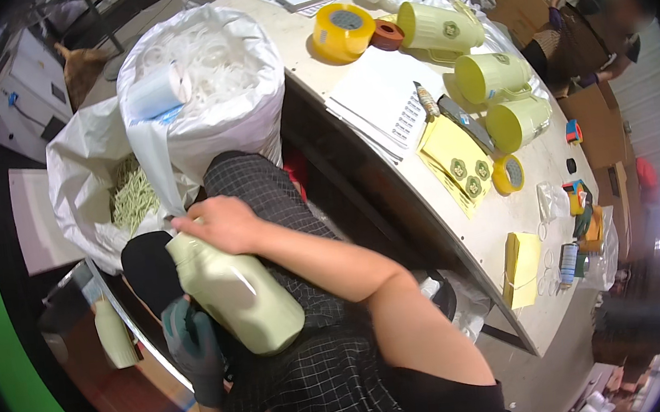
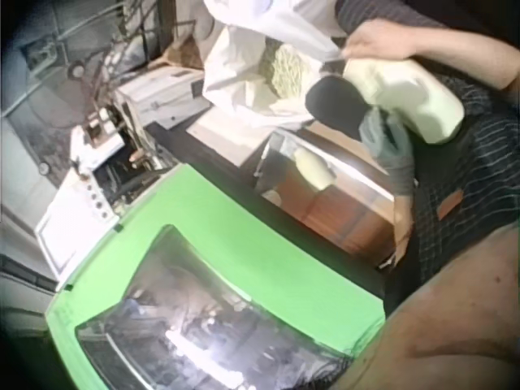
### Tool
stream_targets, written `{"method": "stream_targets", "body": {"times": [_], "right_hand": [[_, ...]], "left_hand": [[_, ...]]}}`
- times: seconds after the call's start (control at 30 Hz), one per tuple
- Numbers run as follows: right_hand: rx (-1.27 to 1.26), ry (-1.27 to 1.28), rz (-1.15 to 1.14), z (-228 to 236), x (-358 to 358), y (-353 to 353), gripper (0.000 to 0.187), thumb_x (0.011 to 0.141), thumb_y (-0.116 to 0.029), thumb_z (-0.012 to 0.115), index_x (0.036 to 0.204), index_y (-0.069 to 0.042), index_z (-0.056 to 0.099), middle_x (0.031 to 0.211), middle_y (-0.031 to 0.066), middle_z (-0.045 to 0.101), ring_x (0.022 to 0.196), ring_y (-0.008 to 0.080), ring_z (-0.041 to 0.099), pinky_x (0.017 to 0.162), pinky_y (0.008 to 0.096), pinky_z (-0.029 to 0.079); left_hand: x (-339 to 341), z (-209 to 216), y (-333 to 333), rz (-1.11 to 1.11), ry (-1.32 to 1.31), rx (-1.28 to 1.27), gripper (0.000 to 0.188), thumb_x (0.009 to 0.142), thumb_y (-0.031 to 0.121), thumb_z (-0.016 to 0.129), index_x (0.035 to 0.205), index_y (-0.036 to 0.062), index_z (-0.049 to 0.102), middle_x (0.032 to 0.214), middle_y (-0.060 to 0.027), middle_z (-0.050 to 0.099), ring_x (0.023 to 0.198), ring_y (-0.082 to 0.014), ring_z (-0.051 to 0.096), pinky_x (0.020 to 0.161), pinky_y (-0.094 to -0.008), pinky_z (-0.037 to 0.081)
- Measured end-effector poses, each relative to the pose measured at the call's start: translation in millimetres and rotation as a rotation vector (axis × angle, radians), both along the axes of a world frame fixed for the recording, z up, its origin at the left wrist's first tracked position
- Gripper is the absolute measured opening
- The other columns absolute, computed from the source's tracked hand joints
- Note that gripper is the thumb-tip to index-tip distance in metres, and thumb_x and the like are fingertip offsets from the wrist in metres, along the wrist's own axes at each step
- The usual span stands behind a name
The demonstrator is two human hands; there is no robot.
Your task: The person sits on the floor and repeatedly applies round stickers and rectangular labels to light green plastic pitchers. They peel stickers from a sheet, press them onto the pitcher body, then apply a label to the handle area before placing the finished pitcher into a cardboard box.
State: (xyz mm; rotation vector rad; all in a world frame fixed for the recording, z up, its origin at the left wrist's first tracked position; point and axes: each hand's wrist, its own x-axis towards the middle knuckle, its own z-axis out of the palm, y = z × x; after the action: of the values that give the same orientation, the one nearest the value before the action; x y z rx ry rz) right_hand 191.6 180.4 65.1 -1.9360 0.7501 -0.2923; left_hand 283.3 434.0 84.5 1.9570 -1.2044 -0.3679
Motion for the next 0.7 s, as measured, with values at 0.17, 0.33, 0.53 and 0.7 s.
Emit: {"method": "stream_targets", "body": {"times": [0.17,0.33,0.53,0.7], "right_hand": [[-0.004,-0.256,-0.232,3.0,-43.4,-41.8,0.034,0.104,-0.033,0.074,0.121,-0.005,0.082,0.114,0.0219,0.080,0.106,0.0392,0.077,0.095,0.0447,0.060],[-0.989,0.299,-1.025,-45.7,-278.7,-202.8,0.034,0.096,-0.028,0.079,0.123,-0.007,0.080,0.114,0.0132,0.077,0.105,0.0356,0.071,0.097,0.0477,0.055],[-0.881,0.905,-0.941,-49.3,-341.7,-244.2,0.032,0.096,-0.031,0.081,0.118,-0.009,0.078,0.121,0.0128,0.073,0.119,0.0381,0.065,0.100,0.0509,0.054],[-0.814,0.332,-1.156,-52.6,-352.0,-236.5,0.027,0.100,-0.022,0.079,0.110,-0.001,0.066,0.103,0.0170,0.074,0.093,0.0407,0.073,0.086,0.0468,0.059]], "left_hand": [[-11.6,-29.8,-39.3,-0.104,-0.380,0.058,0.072,0.089,0.034,0.084,0.151,0.0049,0.062,0.155,-0.0311,0.048,0.146,-0.0528,0.045,0.119,-0.0643,0.039],[13.6,-14.7,-48.1,-0.092,-0.453,0.101,0.063,0.085,0.027,0.084,0.139,0.0031,0.065,0.151,-0.0259,0.055,0.139,-0.0492,0.051,0.117,-0.0634,0.040],[-30.7,58.4,-186.8,-0.682,-0.487,-0.246,0.068,0.087,0.031,0.086,0.144,0.0048,0.061,0.154,-0.0232,0.057,0.141,-0.0499,0.055,0.117,-0.0638,0.045],[-137.7,16.3,-306.2,-1.051,-0.653,-0.073,0.074,0.101,0.057,0.066,0.151,0.0027,0.061,0.161,-0.0200,0.052,0.154,-0.0399,0.043,0.133,-0.0564,0.029]]}}
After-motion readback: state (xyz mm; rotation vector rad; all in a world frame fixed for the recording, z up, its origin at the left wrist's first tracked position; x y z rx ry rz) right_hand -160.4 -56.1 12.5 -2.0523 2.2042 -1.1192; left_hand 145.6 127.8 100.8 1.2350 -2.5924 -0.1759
